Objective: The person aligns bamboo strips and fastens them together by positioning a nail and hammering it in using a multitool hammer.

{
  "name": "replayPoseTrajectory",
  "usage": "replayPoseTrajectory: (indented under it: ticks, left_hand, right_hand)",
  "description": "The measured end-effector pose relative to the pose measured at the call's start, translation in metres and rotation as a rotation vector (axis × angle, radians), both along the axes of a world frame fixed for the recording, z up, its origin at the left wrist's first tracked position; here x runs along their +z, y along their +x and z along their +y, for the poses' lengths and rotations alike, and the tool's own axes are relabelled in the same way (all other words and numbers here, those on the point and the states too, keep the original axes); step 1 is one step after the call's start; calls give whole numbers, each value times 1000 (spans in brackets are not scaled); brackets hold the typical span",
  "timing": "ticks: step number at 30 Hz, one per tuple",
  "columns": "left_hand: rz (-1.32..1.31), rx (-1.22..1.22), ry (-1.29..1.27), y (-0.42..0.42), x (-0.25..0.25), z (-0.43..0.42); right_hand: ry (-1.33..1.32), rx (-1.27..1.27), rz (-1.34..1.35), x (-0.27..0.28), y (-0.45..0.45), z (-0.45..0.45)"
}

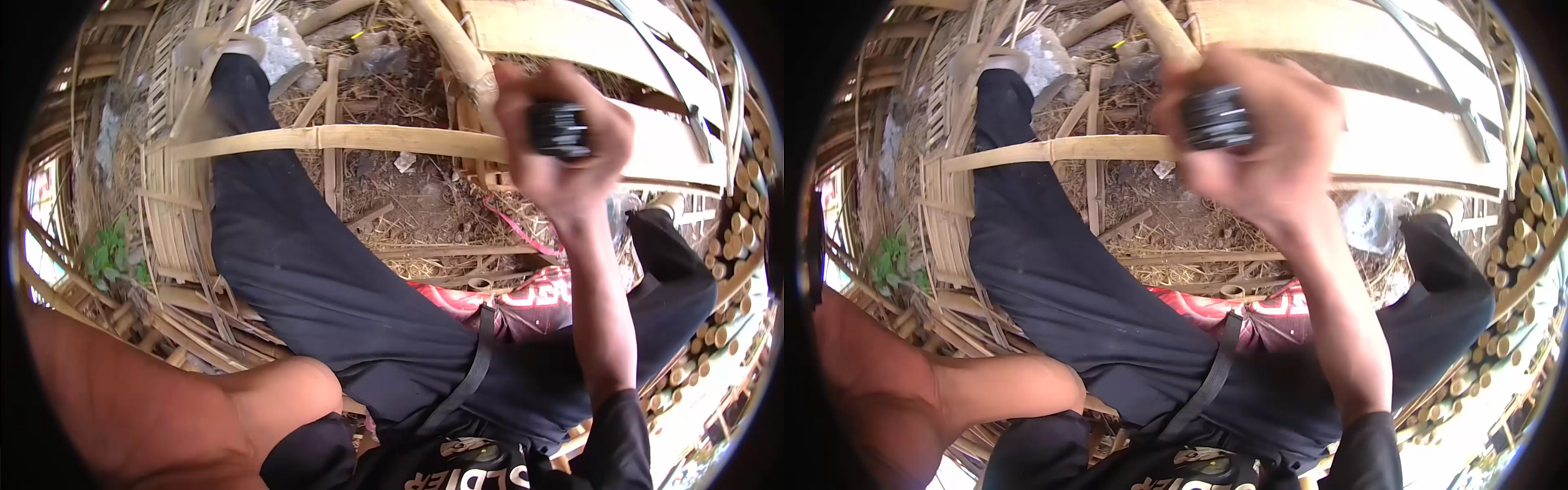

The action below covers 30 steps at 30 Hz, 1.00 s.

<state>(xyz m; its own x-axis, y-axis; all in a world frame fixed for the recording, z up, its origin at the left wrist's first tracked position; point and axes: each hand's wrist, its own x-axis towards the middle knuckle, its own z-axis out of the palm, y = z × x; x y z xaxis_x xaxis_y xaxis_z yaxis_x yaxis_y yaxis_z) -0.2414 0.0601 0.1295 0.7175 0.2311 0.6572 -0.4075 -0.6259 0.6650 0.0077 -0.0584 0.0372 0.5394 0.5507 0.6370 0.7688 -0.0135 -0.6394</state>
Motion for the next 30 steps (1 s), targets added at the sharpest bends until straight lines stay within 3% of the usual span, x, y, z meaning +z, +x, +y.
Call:
replayPoseTrajectory:
  ticks: [3,5,9,11,13,14,18,20,26,27,30]
  left_hand:
    - [-3,8,-2,2,-4,3]
    - [0,3,-4,5,-6,2]
    - [-12,14,1,14,-13,-8]
    - [-21,28,-4,16,-16,-14]
    - [-22,34,-6,15,-16,-18]
    - [-22,39,-4,14,-17,-19]
    - [-14,65,-18,15,-13,-15]
    - [-21,78,-17,16,-12,-11]
    - [5,131,17,34,-13,13]
    - [20,168,21,42,-15,20]
    - [82,307,7,73,-32,39]
  right_hand:
    - [-182,203,-223,-21,-19,17]
    - [-210,156,-382,-31,-37,28]
    - [-45,12,126,-4,-11,27]
    - [-16,8,108,0,-6,25]
    - [109,47,270,5,1,24]
    - [51,35,539,17,4,16]
    - [42,-202,766,32,6,8]
    - [-80,36,-257,6,21,6]
    - [-238,177,-381,-21,-25,20]
    - [-116,177,-356,-25,-30,30]
    - [-75,99,-169,-17,-26,29]
